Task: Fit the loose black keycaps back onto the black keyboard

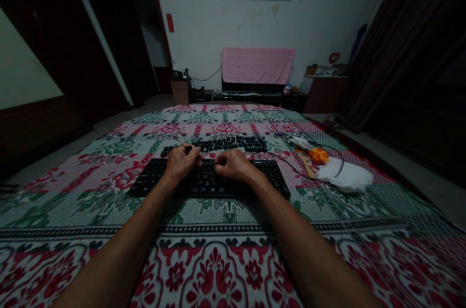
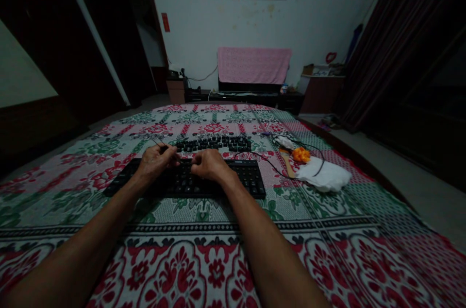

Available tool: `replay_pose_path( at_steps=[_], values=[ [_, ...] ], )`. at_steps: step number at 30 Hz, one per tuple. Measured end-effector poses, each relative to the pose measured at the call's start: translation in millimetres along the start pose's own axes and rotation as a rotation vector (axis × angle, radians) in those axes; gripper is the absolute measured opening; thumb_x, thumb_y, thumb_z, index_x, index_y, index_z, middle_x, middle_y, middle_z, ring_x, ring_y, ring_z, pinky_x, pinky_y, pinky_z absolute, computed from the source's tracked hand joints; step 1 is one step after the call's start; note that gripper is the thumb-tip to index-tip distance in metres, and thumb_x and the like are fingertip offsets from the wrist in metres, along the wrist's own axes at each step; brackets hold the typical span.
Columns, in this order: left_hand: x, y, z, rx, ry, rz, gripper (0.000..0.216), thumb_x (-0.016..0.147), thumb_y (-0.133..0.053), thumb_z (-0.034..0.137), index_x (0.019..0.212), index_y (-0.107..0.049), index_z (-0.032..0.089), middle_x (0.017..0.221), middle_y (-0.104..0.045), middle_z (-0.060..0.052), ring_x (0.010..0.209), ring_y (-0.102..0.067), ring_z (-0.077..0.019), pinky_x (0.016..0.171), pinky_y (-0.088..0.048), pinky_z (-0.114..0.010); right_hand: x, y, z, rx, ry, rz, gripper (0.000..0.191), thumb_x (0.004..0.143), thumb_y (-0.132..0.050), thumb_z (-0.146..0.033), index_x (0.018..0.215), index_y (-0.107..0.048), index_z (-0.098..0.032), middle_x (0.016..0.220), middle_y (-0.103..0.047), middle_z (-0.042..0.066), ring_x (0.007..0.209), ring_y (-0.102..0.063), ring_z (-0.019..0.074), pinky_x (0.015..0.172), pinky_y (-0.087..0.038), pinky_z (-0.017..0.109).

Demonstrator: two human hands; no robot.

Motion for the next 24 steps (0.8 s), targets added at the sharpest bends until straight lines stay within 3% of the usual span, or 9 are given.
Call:
replay_pose_path(
  at_steps=[3, 8, 12, 18, 24],
  values=[
    [3, 0, -4, 0.004, -0.008, 0.019, 0.031, 0.071, -0.052, 0.046, 0.073, -0.059, 0.016, 0.063, -0.068, -0.004, 0.053, -0.063, -0.0162, 0.053, -0.046, -0.023, 12, 17, 37, -0.032, -0.14, 0.121, 0.024, 0.073, -0.054, -0.019, 0.091, -0.071, -0.02, 0.087, -0.071, -0.001, 0.08, -0.063, 0.0119, 0.071, -0.043, 0.017],
    [3, -2, -8, 0.003, 0.003, 0.005, 0.029, 0.072, -0.052, 0.045, 0.072, -0.059, 0.017, 0.057, -0.066, -0.002, 0.052, -0.063, -0.0166, 0.054, -0.045, -0.024, 27, 24, 89, -0.209, -0.271, -0.005, 0.022, 0.07, -0.061, -0.022, 0.089, -0.072, -0.021, 0.087, -0.071, 0.0, 0.083, -0.063, 0.0146, 0.072, -0.044, 0.018],
    [3, -3, -7, 0.004, -0.003, 0.002, 0.029, 0.072, -0.052, 0.045, 0.071, -0.059, 0.017, 0.059, -0.067, -0.003, 0.051, -0.062, -0.0162, 0.053, -0.045, -0.024, 31, 23, 97, -0.255, -0.295, -0.118, 0.019, 0.069, -0.063, -0.024, 0.085, -0.074, -0.023, 0.084, -0.071, 0.0, 0.081, -0.064, 0.0147, 0.069, -0.044, 0.018],
    [1, -2, -2, 0.016, 0.003, -0.011, 0.028, 0.072, -0.051, 0.044, 0.069, -0.059, 0.018, 0.057, -0.066, -0.002, 0.051, -0.061, -0.0158, 0.055, -0.045, -0.024, 33, 23, 91, -0.3, -0.382, -0.14, 0.019, 0.064, -0.068, -0.024, 0.082, -0.074, -0.021, 0.082, -0.071, 0.002, 0.08, -0.064, 0.0151, 0.067, -0.044, 0.018],
    [2, -1, -5, 0.047, 0.009, 0.007, 0.029, 0.072, -0.051, 0.045, 0.072, -0.061, 0.018, 0.056, -0.066, -0.002, 0.053, -0.062, -0.017, 0.055, -0.044, -0.024, 41, 43, 105, -0.162, -0.48, 0.023, 0.027, 0.066, -0.065, -0.022, 0.092, -0.069, -0.018, 0.075, -0.069, -0.001, 0.065, -0.061, 0.0102, 0.056, -0.042, 0.016]
  ],
)
Point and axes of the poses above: each hand's wrist, its own x-axis towards the middle knuckle, its own y-axis out of the back of the hand, z = x × y, the point moved 2 cm from there along x, towards the middle knuckle
